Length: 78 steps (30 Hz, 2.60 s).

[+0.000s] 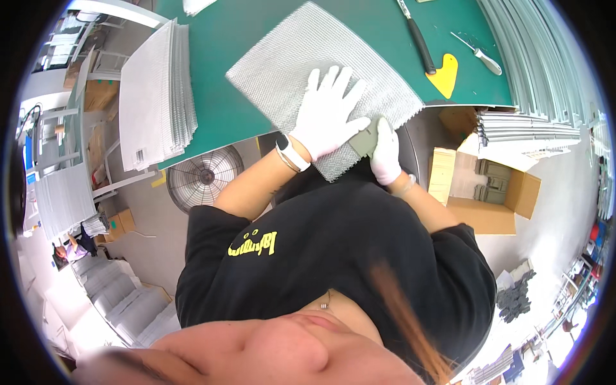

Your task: The person assembles metal frames by placing a mesh sheet onto a workbench, positioning a plastic insert, and fitting metal rails around the edges. They use a power drill to secure the components together. The process is repeated for multiple units, with the person handling mesh sheets, plastic inserts, metal rails, and a power drill.

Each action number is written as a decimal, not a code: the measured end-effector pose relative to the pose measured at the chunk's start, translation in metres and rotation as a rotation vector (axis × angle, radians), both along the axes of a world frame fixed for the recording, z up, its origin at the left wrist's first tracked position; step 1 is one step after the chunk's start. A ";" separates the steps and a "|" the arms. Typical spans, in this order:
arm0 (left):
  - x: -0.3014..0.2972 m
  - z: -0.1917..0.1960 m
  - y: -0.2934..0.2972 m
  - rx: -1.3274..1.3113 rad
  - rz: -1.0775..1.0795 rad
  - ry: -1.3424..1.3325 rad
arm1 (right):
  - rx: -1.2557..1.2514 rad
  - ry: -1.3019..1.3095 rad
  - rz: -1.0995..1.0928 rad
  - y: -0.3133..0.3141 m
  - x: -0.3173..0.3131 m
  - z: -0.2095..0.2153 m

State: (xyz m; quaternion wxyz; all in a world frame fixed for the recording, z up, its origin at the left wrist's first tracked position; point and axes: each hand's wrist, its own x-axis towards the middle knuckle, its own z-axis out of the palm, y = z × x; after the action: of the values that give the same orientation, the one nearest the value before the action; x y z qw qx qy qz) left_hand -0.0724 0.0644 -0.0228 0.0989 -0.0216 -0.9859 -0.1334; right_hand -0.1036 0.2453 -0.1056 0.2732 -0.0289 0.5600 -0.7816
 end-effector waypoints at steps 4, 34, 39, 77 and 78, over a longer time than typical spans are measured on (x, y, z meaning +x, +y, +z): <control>0.003 -0.005 0.001 0.007 0.017 0.038 | 0.071 -0.072 0.112 0.007 -0.017 0.012; 0.009 0.014 -0.170 2.076 0.569 0.230 | 1.171 1.133 0.481 -0.069 -0.166 0.100; 0.003 0.013 -0.171 1.834 0.486 0.241 | 1.078 1.169 0.294 -0.047 -0.140 0.108; -0.022 0.000 0.044 1.308 -0.278 0.170 | -0.306 -0.273 1.129 0.066 -0.048 0.102; -0.006 0.032 0.013 1.119 -0.195 0.248 | -0.286 -0.272 0.768 0.079 -0.056 0.097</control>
State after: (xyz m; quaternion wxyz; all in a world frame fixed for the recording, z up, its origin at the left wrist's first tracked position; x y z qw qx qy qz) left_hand -0.0786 0.0769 0.0091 0.1972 -0.0720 -0.7398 -0.6393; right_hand -0.1598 0.3246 -0.0085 0.6089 -0.1694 0.3536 -0.6896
